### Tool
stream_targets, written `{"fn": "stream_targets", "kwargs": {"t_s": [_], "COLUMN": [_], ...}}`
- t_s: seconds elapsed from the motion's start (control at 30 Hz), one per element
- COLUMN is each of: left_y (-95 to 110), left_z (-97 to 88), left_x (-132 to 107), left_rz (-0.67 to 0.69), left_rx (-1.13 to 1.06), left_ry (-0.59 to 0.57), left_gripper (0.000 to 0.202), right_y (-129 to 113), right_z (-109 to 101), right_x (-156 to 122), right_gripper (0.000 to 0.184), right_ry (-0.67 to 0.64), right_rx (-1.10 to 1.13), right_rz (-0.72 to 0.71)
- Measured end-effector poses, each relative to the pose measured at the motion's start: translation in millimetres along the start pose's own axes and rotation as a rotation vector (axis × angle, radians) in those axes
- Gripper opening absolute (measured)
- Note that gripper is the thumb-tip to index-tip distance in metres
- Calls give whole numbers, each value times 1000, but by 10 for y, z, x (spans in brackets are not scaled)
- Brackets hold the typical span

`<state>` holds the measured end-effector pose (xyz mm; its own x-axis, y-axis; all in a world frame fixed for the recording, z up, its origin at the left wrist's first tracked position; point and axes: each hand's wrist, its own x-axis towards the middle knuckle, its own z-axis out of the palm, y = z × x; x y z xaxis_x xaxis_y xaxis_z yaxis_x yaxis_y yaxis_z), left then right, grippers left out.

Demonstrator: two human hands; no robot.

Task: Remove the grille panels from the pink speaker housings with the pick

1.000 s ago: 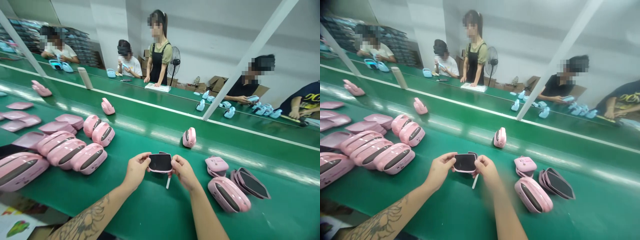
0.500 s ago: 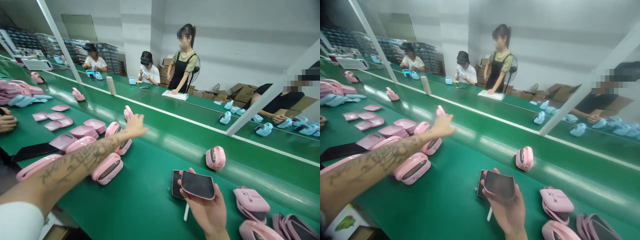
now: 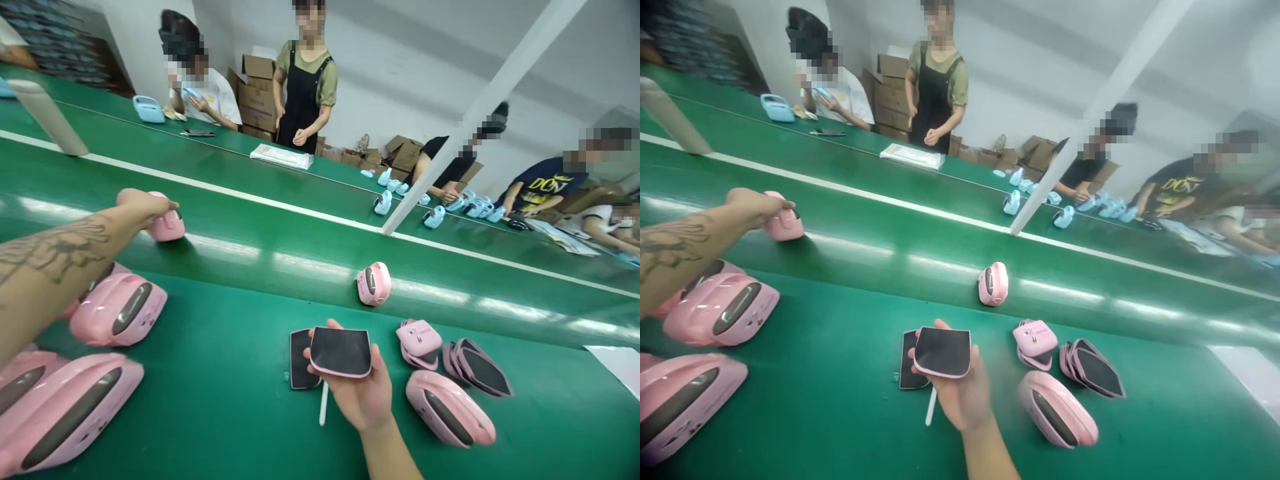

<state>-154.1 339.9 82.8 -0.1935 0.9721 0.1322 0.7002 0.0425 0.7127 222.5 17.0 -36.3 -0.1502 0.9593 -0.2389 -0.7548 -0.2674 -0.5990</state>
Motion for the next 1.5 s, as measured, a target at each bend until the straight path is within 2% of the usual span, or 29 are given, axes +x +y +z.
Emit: {"fn": "stream_targets", "kwargs": {"t_s": [0.1,0.17,0.23,0.3,0.33,0.4,0.43,0.53,0.6,0.7,0.73,0.8,0.9,0.97,1.03,1.1,1.17,1.27,1.37,1.5], "left_y": [338,553,727,848,891,946,958,915,803,552,471,352,294,296,287,254,210,167,184,277], "left_z": [-36,-44,20,173,275,496,600,833,934,1082,1138,1245,1322,1295,1229,1162,1118,1095,1070,1010], "left_x": [-307,-693,-1200,-1768,-2049,-2559,-2774,-3230,-3407,-3552,-3573,-3566,-3432,-3289,-3155,-3072,-3054,-3099,-3140,-3145], "left_rz": [-177,-140,-6,29,-6,-103,-150,-263,-233,-25,35,62,2,2,46,90,113,119,111,110], "left_rx": [79,63,-60,-418,-586,-789,-856,-1056,-1233,-1296,-1275,-1291,-1384,-1361,-1270,-1169,-1082,-942,-851,-752], "left_ry": [13,-56,-135,-334,-469,-586,-603,-500,-528,-664,-667,-645,-585,-488,-384,-332,-323,-336,-383,-438], "left_gripper": [74,77,75,75,75,71,68,57,58,69,74,75,65,66,71,74,74,75,78,68], "right_y": [-51,-84,-95,-69,-41,38,80,158,142,37,-5,-76,-126,-114,-63,19,112,213,243,257], "right_z": [161,292,419,524,562,604,606,542,468,388,378,377,362,311,241,186,172,206,233,216], "right_x": [45,121,221,311,342,363,352,267,200,111,83,29,-42,-72,-79,-69,-54,-49,-66,-80], "right_gripper": [76,72,68,65,64,63,63,61,58,57,58,59,61,60,61,71,81,87,89,86], "right_ry": [32,66,111,169,205,285,331,468,530,560,557,508,328,232,197,161,101,37,13,-3], "right_rx": [47,90,145,208,245,313,336,351,348,357,358,326,174,20,-189,-415,-577,-672,-716,-776], "right_rz": [-153,-260,-364,-438,-456,-455,-445,-427,-430,-436,-439,-444,-430,-423,-394,-321,-254,-217,-190,-189]}}
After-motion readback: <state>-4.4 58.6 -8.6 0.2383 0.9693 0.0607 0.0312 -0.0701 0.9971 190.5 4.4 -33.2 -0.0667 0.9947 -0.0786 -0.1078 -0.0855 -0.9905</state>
